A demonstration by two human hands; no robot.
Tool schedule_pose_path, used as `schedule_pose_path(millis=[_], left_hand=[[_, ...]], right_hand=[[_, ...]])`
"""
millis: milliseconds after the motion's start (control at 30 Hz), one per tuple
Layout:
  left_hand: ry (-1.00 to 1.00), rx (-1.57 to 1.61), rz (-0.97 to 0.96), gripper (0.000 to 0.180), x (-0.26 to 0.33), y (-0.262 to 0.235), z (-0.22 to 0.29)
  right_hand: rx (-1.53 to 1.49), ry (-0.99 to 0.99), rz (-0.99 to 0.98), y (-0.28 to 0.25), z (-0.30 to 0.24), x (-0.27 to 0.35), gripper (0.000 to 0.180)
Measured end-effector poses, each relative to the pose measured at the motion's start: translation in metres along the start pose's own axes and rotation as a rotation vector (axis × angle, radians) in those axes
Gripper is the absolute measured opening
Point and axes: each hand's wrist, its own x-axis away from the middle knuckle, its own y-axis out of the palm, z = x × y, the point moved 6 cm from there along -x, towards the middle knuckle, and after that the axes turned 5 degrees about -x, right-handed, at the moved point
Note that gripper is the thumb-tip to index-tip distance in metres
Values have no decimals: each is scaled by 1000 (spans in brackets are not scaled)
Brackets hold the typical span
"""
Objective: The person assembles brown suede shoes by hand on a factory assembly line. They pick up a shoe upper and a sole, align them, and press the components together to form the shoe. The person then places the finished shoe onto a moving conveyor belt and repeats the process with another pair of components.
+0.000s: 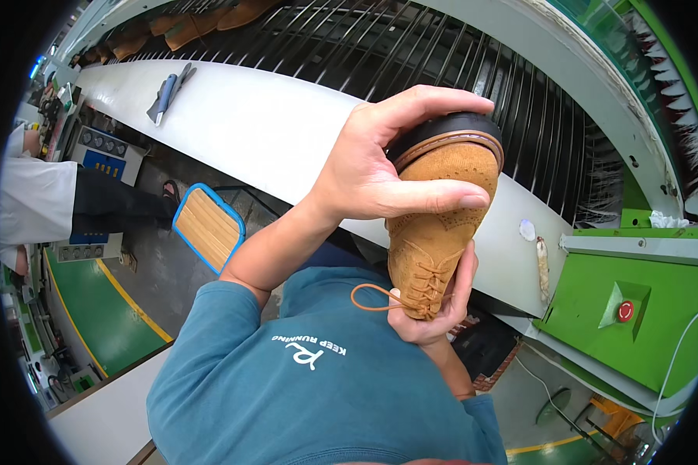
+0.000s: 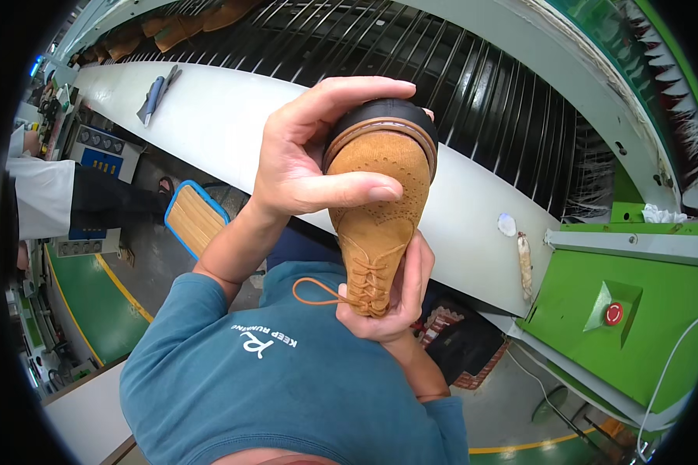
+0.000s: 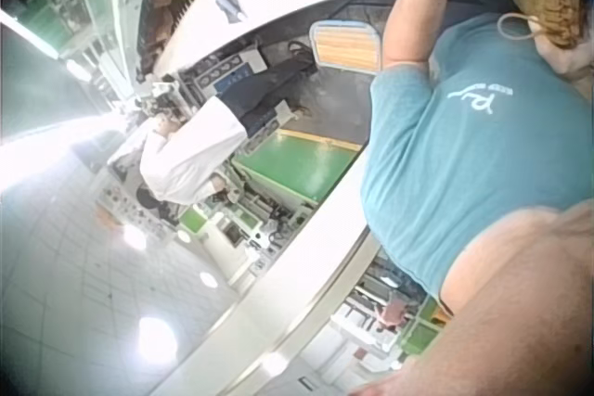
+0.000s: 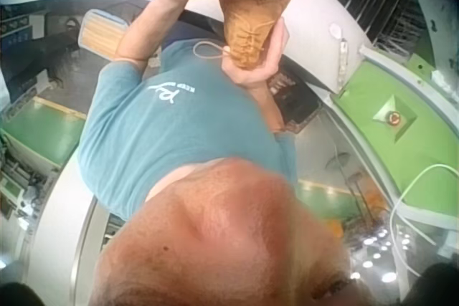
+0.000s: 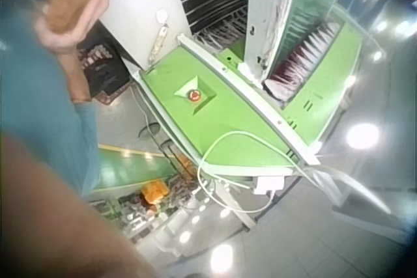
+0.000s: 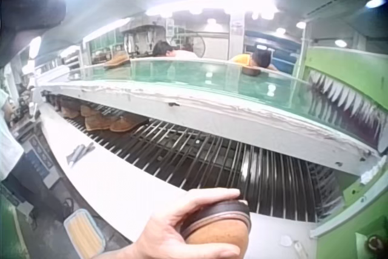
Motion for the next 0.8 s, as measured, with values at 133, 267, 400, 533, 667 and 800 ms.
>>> schedule_pose_path(millis=[133,267,400,533,667,800], left_hand=[[-1,-5,9,80,0,0,0],[27,-22,19,79,0,-1,0],[25,-27,33,79,0,-1,1],[20,-31,25,78,-1,-1,1],[21,-22,32,77,0,-2,1],[25,-19,34,75,0,-2,1]], right_hand=[[34,-21,-2,0,-1,-2,125],[11,5,15,-1,2,0,126],[8,13,15,-1,1,0,125],[-31,11,11,-1,3,0,124],[-32,34,2,-1,3,2,124],[-47,43,-4,-1,4,4,125]])
